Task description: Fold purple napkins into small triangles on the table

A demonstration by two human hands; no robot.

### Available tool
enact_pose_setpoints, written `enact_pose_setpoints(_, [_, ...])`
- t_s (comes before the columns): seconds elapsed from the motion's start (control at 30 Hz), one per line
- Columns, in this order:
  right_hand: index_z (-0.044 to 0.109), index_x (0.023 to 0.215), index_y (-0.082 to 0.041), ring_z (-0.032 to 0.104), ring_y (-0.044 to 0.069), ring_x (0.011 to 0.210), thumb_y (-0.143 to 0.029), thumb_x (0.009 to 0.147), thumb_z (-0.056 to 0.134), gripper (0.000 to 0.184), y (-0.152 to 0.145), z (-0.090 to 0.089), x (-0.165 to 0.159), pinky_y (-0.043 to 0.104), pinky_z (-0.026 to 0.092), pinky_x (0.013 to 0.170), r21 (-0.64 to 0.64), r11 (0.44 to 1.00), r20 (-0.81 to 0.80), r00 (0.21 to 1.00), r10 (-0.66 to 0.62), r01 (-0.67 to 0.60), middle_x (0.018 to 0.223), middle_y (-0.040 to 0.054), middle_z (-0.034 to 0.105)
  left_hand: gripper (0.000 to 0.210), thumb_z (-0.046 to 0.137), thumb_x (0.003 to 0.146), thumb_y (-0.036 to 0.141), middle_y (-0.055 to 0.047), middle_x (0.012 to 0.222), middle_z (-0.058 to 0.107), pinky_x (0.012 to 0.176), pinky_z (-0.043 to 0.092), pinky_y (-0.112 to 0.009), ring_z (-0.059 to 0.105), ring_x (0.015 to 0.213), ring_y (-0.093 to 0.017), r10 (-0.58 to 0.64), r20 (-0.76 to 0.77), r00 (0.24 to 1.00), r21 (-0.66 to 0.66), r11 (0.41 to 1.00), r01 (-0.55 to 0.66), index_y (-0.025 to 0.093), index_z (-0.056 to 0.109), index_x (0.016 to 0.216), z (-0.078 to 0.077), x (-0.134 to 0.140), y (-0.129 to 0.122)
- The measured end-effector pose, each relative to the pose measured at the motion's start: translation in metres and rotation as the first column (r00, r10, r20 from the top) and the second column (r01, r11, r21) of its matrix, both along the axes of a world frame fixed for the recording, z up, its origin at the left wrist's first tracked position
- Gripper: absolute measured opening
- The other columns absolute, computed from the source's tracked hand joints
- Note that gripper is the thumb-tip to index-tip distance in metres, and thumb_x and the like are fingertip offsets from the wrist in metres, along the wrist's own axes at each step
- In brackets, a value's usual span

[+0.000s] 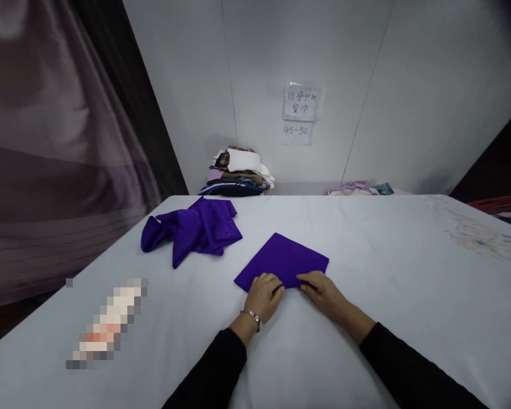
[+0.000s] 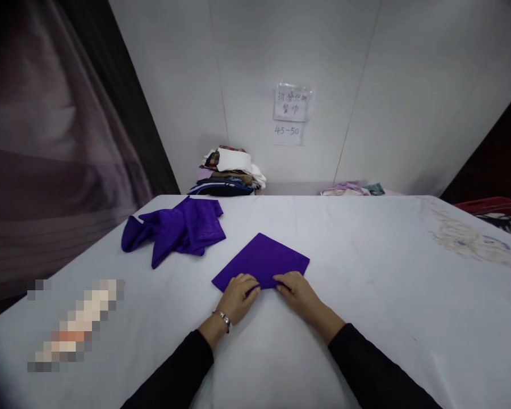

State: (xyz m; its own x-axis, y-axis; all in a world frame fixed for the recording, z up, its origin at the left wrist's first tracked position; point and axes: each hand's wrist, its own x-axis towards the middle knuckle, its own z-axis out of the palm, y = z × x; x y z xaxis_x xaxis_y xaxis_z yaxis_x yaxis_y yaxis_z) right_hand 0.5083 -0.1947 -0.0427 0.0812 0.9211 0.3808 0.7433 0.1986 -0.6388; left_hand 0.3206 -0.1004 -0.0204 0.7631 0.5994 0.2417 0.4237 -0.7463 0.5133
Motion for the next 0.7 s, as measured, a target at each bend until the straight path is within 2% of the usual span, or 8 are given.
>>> enact_pose_setpoints(0.1, [0.062,0.105,-0.023,0.059,0.020,0.082,-0.032,0.079,0.055,0.029,-0.011,0.007,-0.002,0.035,0.047,0.074,-0.147,0.989,-0.266,0.963,-0.051,0.012,0.089,0.0043,0.066,0.026,0.045,0.083,0.032,0.001,0.067,0.059,0.064,0.035,-0.027,0.051,0.067,-0.013,-0.027,0.004,1.000,-0.185,0.982,0.027,0.019,0.063,0.070,0.005,-0.005,-0.004])
enact_pose_setpoints(0.17, [0.061,0.104,-0.021,0.058,0.017,0.073,-0.034,0.076,0.059,0.031,-0.015,0.012,0.000,0.029,0.046,0.065,-0.245,0.969,-0.415,0.907,-0.068,-0.040,0.081,0.0021,0.064,0.031,0.045,0.081,0.040,0.004,0.056,0.052,0.053,0.032,-0.023,0.046,0.056,-0.011,-0.031,-0.032,0.999,-0.347,0.938,0.018,0.018,0.062,0.066,0.008,-0.008,-0.005])
enact_pose_setpoints(0.27, [0.062,0.097,-0.019,0.056,0.014,0.066,-0.033,0.072,0.063,0.029,-0.006,0.020,0.007,0.025,0.044,0.060,-0.311,0.946,-0.475,0.877,-0.068,-0.095,0.076,-0.0002,0.061,0.038,0.048,0.076,0.050,0.006,0.049,0.044,0.046,0.027,-0.022,0.040,0.049,-0.009,-0.009,-0.106,0.994,-0.461,0.886,-0.041,0.017,0.061,0.063,0.013,-0.008,0.003])
enact_pose_setpoints(0.37, [0.062,0.087,-0.018,0.055,0.013,0.062,-0.033,0.071,0.062,0.023,0.023,0.027,0.016,0.024,0.042,0.057,-0.358,0.930,-0.398,0.914,-0.075,-0.080,0.072,-0.0008,0.062,0.041,0.048,0.073,0.055,0.006,0.049,0.047,0.047,0.028,-0.022,0.043,0.050,-0.010,0.059,-0.217,0.974,-0.394,0.908,-0.143,0.018,0.061,0.060,0.019,-0.001,0.025])
enact_pose_setpoints(0.47, [0.062,0.081,-0.018,0.056,0.013,0.064,-0.033,0.073,0.059,0.018,0.058,0.034,0.021,0.023,0.042,0.058,-0.375,0.927,-0.189,0.978,-0.087,0.010,0.073,0.0000,0.064,0.039,0.049,0.073,0.054,0.003,0.054,0.054,0.050,0.031,-0.023,0.049,0.054,-0.012,0.151,-0.303,0.941,-0.292,0.925,-0.243,0.019,0.062,0.062,0.023,0.008,0.052])
enact_pose_setpoints(0.53, [0.063,0.078,-0.018,0.056,0.014,0.066,-0.031,0.072,0.061,0.015,0.077,0.036,0.021,0.023,0.041,0.059,-0.362,0.931,-0.076,0.993,-0.092,0.058,0.074,0.0007,0.065,0.037,0.050,0.073,0.052,0.000,0.058,0.058,0.051,0.032,-0.024,0.052,0.057,-0.014,0.195,-0.325,0.925,-0.254,0.924,-0.284,0.019,0.063,0.063,0.022,0.013,0.066])
enact_pose_setpoints(0.7, [0.065,0.073,-0.019,0.054,0.014,0.061,-0.030,0.070,0.064,0.012,0.100,0.033,0.020,0.024,0.037,0.056,-0.367,0.925,0.035,0.995,-0.096,0.102,0.067,0.0005,0.063,0.042,0.047,0.074,0.057,-0.005,0.068,0.065,0.054,0.034,-0.026,0.058,0.066,-0.018,0.276,-0.369,0.888,-0.198,0.910,-0.365,0.021,0.065,0.065,0.013,0.017,0.078])
